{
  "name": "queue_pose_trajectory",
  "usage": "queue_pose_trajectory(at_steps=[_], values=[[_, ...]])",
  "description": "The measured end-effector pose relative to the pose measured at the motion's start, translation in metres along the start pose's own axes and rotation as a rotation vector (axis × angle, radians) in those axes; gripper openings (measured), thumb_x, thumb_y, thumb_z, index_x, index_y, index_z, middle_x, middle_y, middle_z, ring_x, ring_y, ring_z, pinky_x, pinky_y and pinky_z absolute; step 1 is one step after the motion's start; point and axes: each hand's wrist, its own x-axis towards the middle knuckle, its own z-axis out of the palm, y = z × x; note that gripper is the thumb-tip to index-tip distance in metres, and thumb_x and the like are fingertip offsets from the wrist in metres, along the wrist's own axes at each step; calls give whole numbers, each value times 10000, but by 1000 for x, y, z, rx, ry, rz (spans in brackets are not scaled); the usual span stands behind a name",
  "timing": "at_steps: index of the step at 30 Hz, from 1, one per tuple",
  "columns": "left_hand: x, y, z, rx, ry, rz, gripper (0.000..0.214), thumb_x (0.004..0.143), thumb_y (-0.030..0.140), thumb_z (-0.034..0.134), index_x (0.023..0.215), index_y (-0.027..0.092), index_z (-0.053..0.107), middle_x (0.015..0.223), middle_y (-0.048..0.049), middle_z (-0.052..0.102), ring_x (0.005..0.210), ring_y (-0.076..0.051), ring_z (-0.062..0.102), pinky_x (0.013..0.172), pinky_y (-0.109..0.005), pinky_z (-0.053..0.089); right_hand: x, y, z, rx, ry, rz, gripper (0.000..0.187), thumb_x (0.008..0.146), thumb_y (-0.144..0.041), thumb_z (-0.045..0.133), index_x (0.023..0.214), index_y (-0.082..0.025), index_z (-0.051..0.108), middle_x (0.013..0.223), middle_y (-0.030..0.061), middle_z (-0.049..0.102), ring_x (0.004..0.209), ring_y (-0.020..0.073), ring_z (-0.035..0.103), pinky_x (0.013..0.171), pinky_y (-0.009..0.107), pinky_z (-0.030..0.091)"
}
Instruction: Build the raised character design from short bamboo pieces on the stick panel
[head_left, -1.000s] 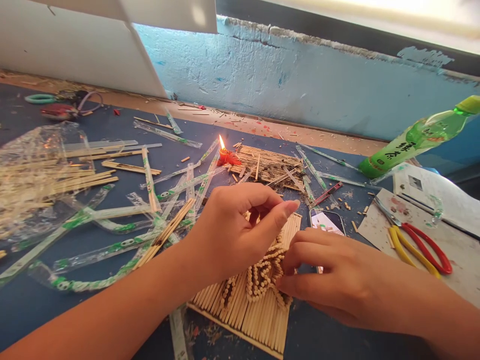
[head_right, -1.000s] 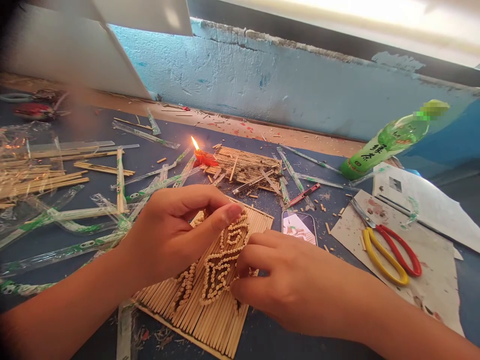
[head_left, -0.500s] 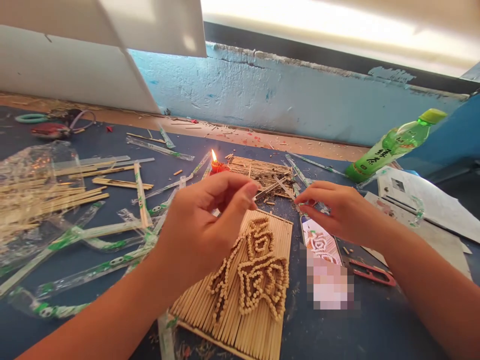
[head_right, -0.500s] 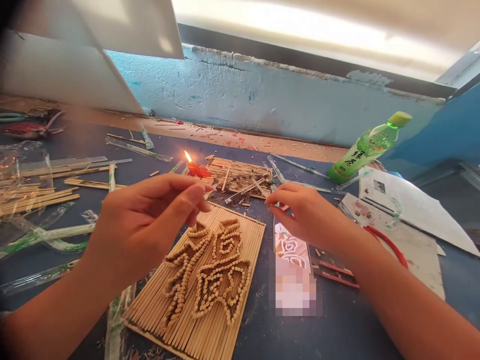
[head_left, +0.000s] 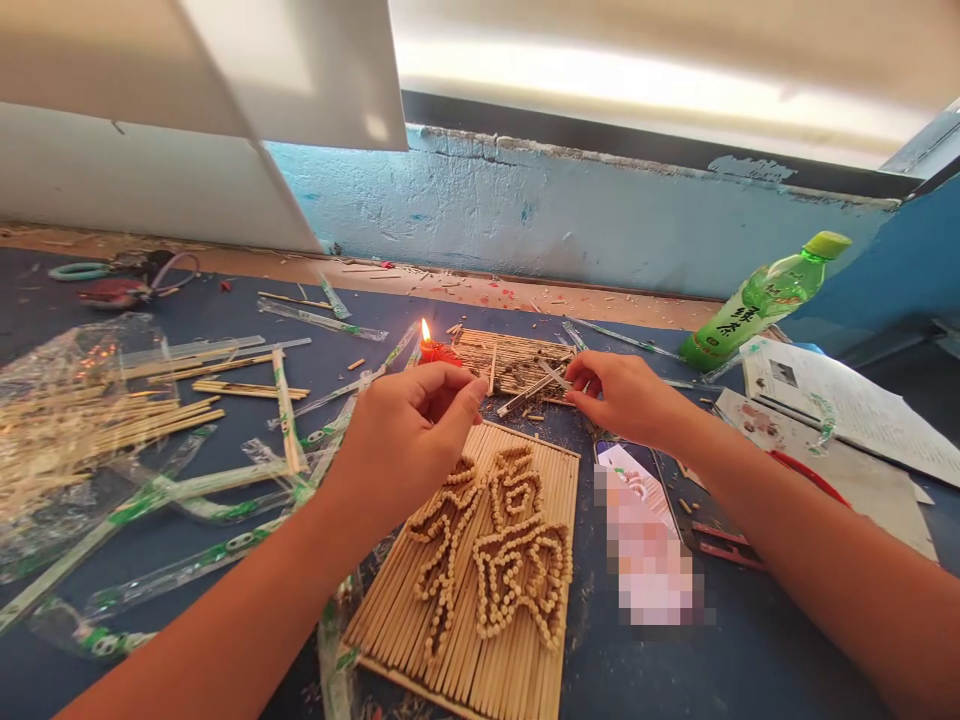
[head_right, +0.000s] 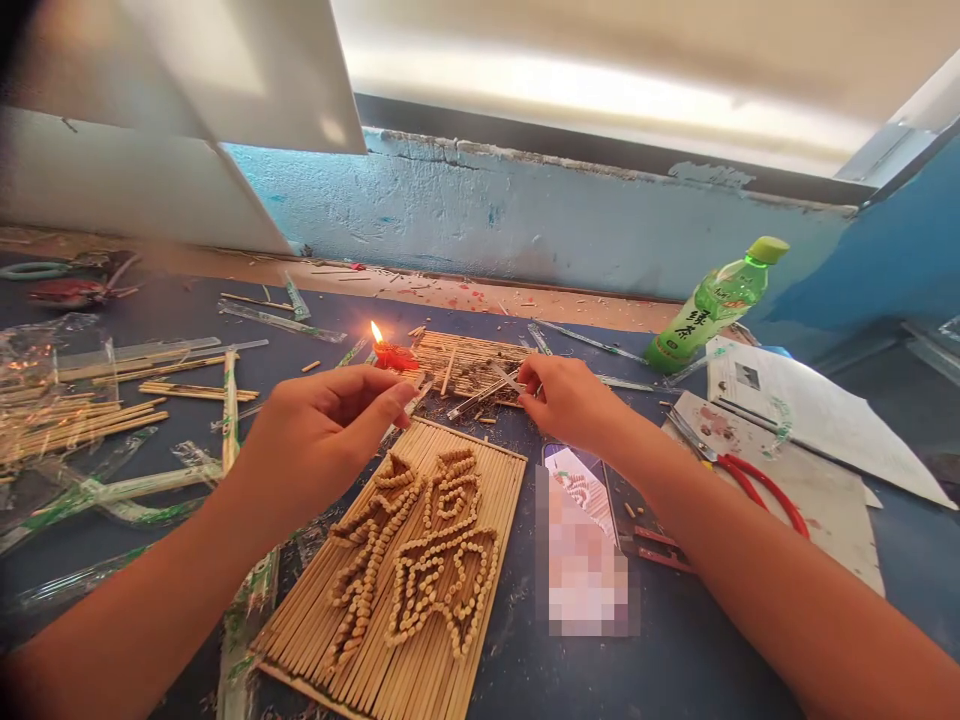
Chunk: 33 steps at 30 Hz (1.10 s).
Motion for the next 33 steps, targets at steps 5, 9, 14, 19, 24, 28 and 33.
queue_pose_trajectory(at_steps=[5, 9, 14, 19, 24, 28, 33], values=[[-1, 1, 5, 43, -69, -25, 271, 934, 420, 648, 832, 185, 734, 667, 0, 702, 539, -133, 552, 494, -253, 408, -20, 8, -35, 54, 49, 85, 126, 923, -303, 603, 910, -198, 672, 694, 2, 667, 579, 140, 563, 571, 285, 392], [-2, -1, 7, 60, -94, -52, 277, 932, 444, 647, 818, 207, 734, 663, 15, 699, 527, -129, 529, 495, -255, 389, -47, 32, -59, 125, 73, 171, 193, 944, -408, 585, 950, -230, 659, 724, 1, 683, 609, 155, 596, 553, 283, 414], [-4, -2, 10, 72, -162, -54, 288, 932, 498, 636, 864, 236, 735, 711, 13, 727, 569, -145, 584, 541, -267, 432, -93, 72, -76, 265, -32, 350, 166, 912, -395, 624, 973, -242, 639, 881, 40, 746, 765, 209, 687, 689, 322, 514], [-3, 5, 7, 150, -166, -63, 297, 900, 531, 635, 863, 259, 748, 693, 9, 734, 571, -169, 608, 541, -286, 433, -134, 98, -76, 257, -152, 473, 252, 941, -446, 588, 1060, -238, 668, 780, 31, 740, 751, 230, 695, 706, 347, 508], [14, 16, 3, 461, -167, -22, 271, 863, 454, 607, 835, 248, 781, 602, -18, 718, 512, -201, 598, 537, -322, 425, -147, 109, -59, 299, -120, 447, 301, 929, -470, 590, 1077, -227, 689, 937, 67, 775, 755, 219, 710, 695, 332, 540], [37, 17, 17, 693, -173, -18, 242, 895, 320, 574, 877, 230, 797, 739, -65, 772, 669, -249, 693, 639, -341, 487, -136, 102, -45, 299, -95, 401, 333, 936, -481, 558, 1080, -221, 707, 928, 73, 783, 709, 212, 710, 641, 316, 537], [65, 10, 51, 832, -269, -107, 193, 976, 317, 651, 1079, 165, 713, 1074, -83, 736, 956, -239, 710, 845, -412, 577, -106, 75, -34, 136, -35, 341, 374, 951, -512, 527, 858, -233, 757, 716, 36, 734, 659, 220, 665, 568, 306, 412]])
